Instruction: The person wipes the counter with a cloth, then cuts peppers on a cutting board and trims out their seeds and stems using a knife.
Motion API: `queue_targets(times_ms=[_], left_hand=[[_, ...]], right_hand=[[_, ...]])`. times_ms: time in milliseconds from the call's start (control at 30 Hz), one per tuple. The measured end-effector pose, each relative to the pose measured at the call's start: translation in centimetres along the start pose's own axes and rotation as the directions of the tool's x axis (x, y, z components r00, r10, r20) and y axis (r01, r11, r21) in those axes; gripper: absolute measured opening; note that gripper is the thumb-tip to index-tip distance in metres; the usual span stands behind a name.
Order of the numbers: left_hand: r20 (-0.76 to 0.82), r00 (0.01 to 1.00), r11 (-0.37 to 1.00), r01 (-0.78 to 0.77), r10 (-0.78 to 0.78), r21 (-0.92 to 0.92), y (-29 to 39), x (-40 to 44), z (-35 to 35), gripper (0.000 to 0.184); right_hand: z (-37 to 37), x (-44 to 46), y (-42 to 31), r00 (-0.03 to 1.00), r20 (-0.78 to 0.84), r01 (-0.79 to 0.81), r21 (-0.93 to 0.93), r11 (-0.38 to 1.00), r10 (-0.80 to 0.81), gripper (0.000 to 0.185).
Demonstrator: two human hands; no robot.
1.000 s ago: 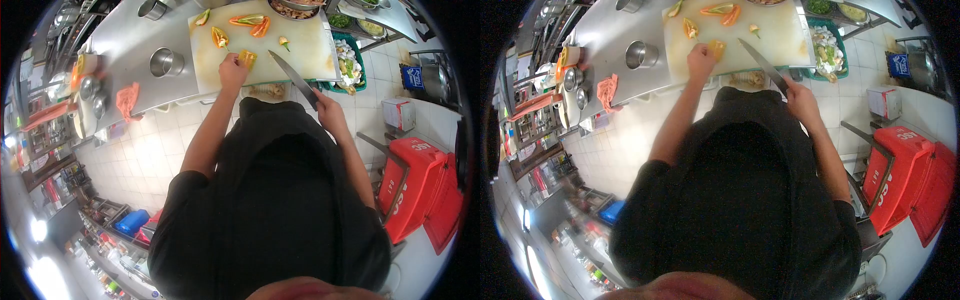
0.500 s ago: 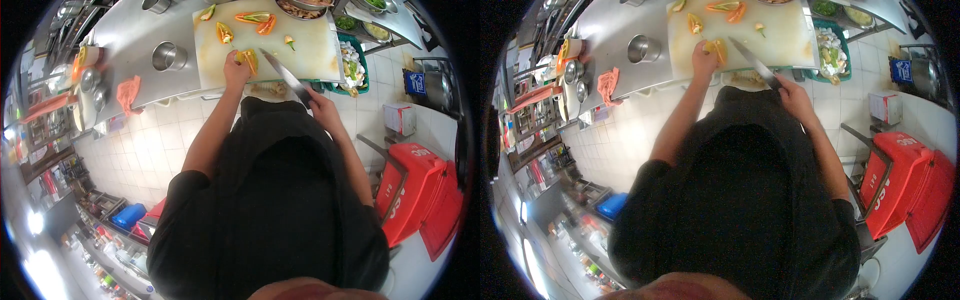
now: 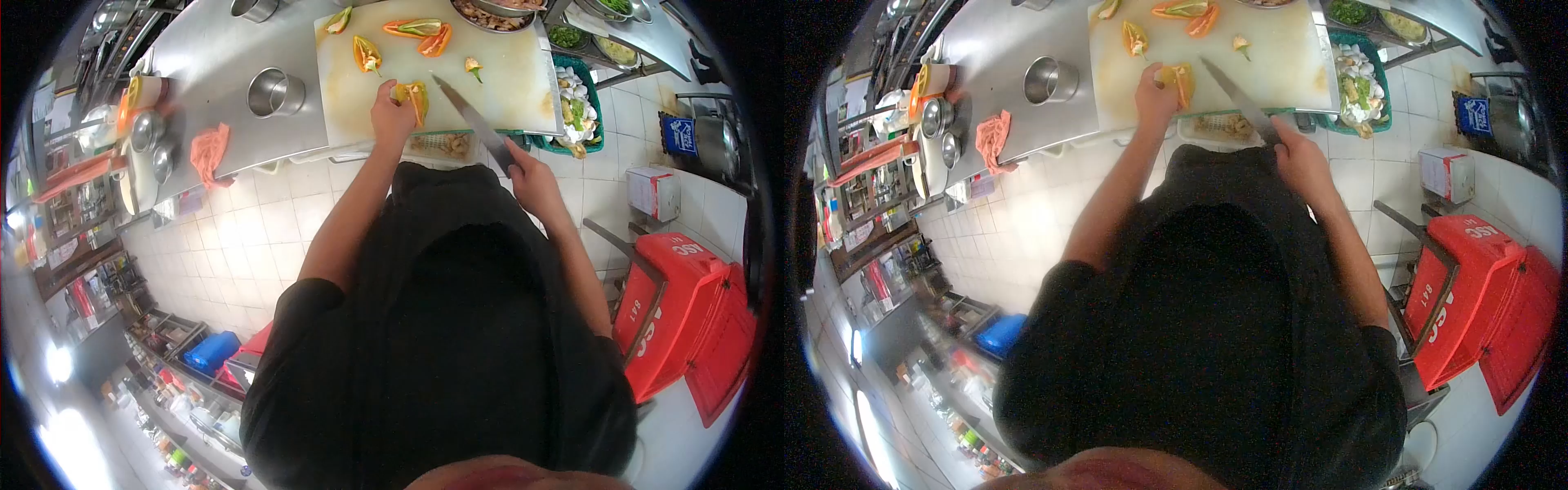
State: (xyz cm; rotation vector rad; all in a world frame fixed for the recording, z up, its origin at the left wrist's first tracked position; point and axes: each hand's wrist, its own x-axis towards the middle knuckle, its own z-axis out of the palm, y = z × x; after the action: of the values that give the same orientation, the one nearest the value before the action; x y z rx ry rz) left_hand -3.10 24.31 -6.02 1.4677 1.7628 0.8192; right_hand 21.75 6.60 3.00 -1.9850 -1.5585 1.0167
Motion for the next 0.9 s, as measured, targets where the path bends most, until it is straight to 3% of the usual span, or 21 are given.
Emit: queue_targets(times_ms=[167, 367, 467, 567, 667, 767, 867, 900], left_hand=[[0.032, 0.999, 1.0, 0.003, -0.002, -0.015, -0.8, 0.6, 0.5, 0.037], [0.048, 0.999, 1.0, -0.003, 0.001, 0.031, 0.0, 0.5, -0.2, 0.037], [0.025, 0.999, 0.999, -0.033, 0.032, 0.026, 0.5, 0.2, -0.3, 0.037], [0.034, 0.997, 0.997, -0.074, 0.074, 0.014, -0.7, 0.7, 0.2, 0.037], [0.08, 0.996, 1.0, 0.023, -0.024, 0.005, -1.3, 1.4, 0.6, 0.037], [0.091, 0.995, 0.999, 0.045, -0.045, 0.003, 0.0, 0.6, -0.3, 0.035], [0.036, 0.999, 0.996, -0.017, 0.013, 0.09, 0.6, 0.2, -0.1, 0.033], [0.062, 0.998, 0.999, 0.017, -0.02, 0.038, 0.6, 0.3, 0.0, 0.032]], right_hand=[[0.8, 0.0, -0.6, 0.991, 0.086, 0.097, 0.02, 0.995, -0.098, 0.051], [-0.1, -0.9, 0.1, 0.996, 0.025, -0.09, -0.035, 0.995, 0.091, 0.053], [0.0, -1.3, 1.0, 0.997, -0.06, -0.045, 0.032, 0.999, 0.046, 0.047], [0.1, -1.4, 1.7, 0.999, 0.04, -0.023, -0.02, 1.0, 0.024, 0.032], [-0.2, -1.1, 0.8, 0.988, 0.119, -0.093, -0.025, 0.995, 0.095, 0.023], [0.8, -0.8, 1.4, 1.0, 0.017, -0.019, 0.037, 0.999, 0.019, 0.024], [1.5, 0.7, 0.4, 0.996, 0.075, 0.046, 0.066, 0.997, -0.051, 0.024], [1.9, 1.3, 0.3, 0.992, 0.107, 0.053, 0.078, 0.996, -0.061, 0.024]])
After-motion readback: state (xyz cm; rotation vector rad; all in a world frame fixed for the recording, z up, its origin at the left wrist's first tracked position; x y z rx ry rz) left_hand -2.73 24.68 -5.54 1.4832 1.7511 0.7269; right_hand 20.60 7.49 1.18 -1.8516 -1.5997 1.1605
